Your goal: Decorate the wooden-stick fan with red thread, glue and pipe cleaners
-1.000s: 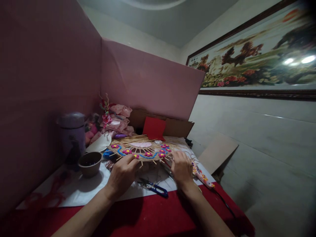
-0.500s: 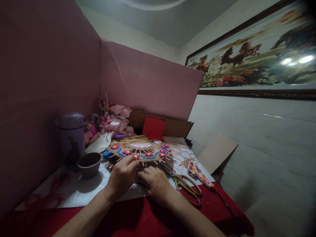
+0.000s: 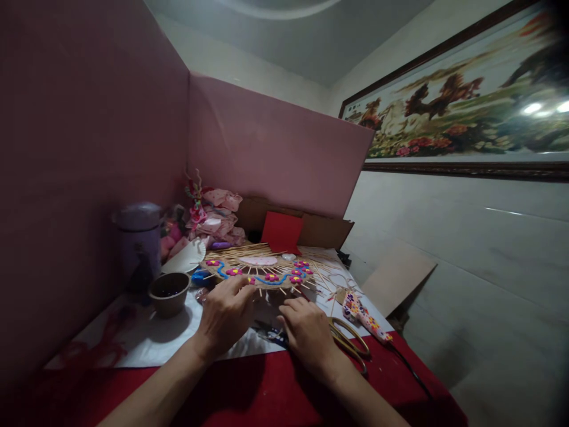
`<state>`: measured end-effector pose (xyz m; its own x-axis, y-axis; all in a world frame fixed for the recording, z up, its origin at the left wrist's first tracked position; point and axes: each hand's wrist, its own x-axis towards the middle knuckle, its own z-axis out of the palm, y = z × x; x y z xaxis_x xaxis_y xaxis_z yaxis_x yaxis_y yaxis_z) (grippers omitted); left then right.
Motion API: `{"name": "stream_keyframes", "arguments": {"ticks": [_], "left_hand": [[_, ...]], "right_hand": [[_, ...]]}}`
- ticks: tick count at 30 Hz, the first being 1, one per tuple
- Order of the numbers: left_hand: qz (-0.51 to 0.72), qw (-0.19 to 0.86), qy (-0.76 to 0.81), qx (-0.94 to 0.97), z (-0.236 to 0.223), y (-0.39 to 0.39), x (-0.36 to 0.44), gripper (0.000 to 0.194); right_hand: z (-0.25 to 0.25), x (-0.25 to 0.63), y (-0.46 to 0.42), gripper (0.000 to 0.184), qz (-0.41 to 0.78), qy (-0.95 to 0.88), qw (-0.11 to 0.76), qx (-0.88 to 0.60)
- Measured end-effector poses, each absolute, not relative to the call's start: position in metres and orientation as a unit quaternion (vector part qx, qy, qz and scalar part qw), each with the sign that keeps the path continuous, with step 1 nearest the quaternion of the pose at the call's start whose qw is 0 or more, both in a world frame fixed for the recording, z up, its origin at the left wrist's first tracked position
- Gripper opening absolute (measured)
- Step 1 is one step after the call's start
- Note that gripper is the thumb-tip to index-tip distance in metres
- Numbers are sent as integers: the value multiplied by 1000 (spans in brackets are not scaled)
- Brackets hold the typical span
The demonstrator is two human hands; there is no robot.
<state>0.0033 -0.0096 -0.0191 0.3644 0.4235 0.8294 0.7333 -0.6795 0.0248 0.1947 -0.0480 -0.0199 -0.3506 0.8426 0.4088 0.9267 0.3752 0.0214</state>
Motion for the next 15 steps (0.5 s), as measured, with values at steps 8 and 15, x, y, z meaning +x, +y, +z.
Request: {"name": "stream_keyframes", "arguments": {"ticks": [8,15], "left_hand": [[-412,241,-510,-716,13,-18,-54,20],[-295,167,-690,-640,-8,-13,-106,59]], "right_hand": [[-14,173,-72,16,-163,-867,247,-401],[-1,124,-52,24,-157,-913,245,-285]]}}
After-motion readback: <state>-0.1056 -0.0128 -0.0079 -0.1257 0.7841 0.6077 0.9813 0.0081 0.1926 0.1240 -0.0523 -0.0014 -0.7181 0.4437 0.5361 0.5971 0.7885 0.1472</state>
